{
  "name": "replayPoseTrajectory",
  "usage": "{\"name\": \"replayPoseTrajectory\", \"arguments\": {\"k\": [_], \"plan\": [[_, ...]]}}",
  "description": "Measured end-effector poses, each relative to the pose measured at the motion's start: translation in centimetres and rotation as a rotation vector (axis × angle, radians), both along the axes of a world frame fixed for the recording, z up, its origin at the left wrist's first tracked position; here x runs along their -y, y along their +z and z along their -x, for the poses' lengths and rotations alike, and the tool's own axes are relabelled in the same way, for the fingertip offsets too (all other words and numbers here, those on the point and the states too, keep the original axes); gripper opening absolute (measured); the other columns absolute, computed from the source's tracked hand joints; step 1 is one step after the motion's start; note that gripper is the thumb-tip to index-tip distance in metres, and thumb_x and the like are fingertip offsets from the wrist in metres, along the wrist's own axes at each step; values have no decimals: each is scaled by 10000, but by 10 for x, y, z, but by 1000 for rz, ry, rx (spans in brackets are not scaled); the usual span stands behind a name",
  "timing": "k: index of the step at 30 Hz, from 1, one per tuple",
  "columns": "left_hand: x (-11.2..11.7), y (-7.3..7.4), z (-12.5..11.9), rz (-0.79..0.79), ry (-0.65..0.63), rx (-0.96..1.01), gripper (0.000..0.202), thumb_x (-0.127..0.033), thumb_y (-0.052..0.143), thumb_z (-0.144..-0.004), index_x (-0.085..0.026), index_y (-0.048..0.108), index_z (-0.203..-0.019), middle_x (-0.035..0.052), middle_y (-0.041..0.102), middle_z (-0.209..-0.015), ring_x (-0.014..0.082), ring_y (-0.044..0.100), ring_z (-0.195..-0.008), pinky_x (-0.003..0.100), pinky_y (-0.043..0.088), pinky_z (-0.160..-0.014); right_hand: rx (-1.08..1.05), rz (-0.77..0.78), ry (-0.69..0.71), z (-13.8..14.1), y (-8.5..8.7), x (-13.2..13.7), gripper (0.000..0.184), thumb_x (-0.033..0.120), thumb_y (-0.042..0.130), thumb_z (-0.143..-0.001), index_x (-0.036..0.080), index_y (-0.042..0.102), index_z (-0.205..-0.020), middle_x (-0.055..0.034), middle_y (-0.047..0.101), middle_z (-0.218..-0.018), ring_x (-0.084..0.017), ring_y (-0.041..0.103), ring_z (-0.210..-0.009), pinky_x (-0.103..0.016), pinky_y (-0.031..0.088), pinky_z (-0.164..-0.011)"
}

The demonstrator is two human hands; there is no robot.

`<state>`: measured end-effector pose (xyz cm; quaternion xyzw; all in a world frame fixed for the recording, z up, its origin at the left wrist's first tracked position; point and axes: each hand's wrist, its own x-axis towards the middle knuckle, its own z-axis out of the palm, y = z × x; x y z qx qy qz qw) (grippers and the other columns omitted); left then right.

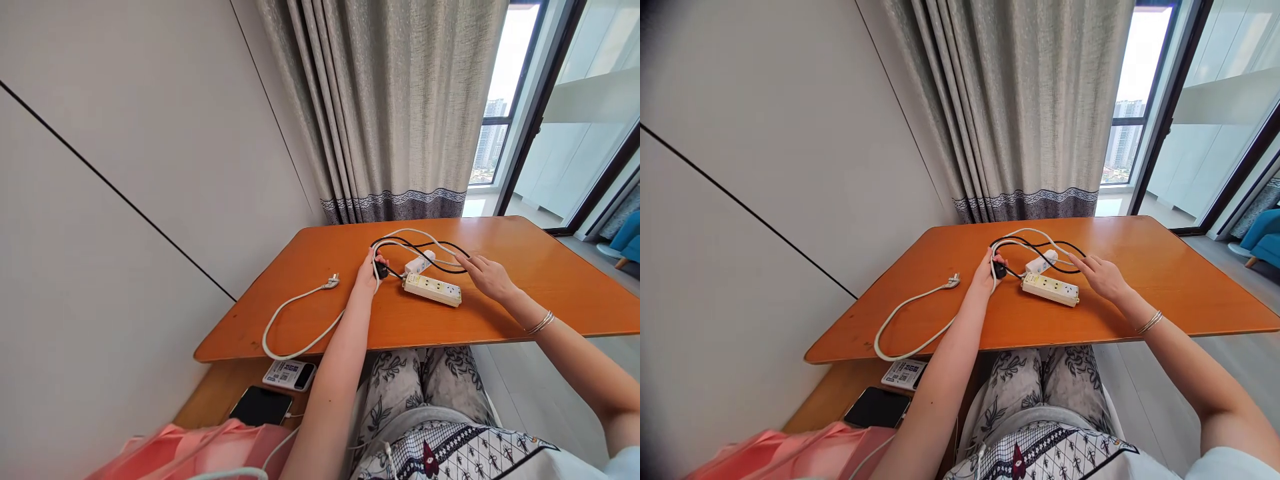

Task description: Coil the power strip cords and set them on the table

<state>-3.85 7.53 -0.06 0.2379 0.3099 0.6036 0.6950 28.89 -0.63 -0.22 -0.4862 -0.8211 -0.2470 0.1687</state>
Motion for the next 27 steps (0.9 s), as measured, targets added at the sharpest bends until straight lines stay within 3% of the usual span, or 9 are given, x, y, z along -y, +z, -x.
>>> {"name": "replayPoseTrajectory", "arguments": {"k": [7,12,15,20,23,27], "plan": [[1,0,1,16,4,-12,345,-463,594,-922,-189,560,-714,-70,447,-499,62,475,-426,220,549,-664,76,34,171,4,18,10,606,-15,374,-864,278,624,-1331,-76,710,-1173,-200,640,-917,-301,516,-786],[2,0,1,0,2,33,335,-462,602,-918,-185,562,-735,-73,452,-492,63,483,-434,222,549,-653,240,155,293,21,34,13,452,15,438,-879,246,739,-1124,-76,730,-892,-184,614,-777,-274,446,-661],[3,1,0,26,-4,81,335,-450,593,-930,-178,558,-738,-76,453,-505,54,486,-441,205,538,-651,324,279,282,41,53,20,378,23,483,-853,213,757,-1030,-82,707,-789,-179,614,-745,-263,383,-603],[7,4,-4,-24,-18,103,346,-443,577,-943,-155,578,-751,-76,443,-525,47,481,-456,194,521,-647,365,486,357,90,96,38,322,72,501,-833,201,754,-986,-90,733,-831,-180,625,-726,-269,343,-586],[12,6,-6,-102,-59,54,349,-465,625,-908,-147,603,-764,-76,438,-526,50,479,-472,192,508,-644,288,684,505,118,117,38,364,74,523,-796,221,759,-1030,-66,758,-906,-174,634,-758,-267,389,-644],[21,5,-11,-234,-101,-87,380,-508,757,-774,-145,644,-777,-73,447,-518,71,486,-497,208,479,-600,21,1154,707,149,123,12,443,42,525,-717,160,746,-1083,-45,757,-1001,-138,632,-815,-230,449,-720]]}}
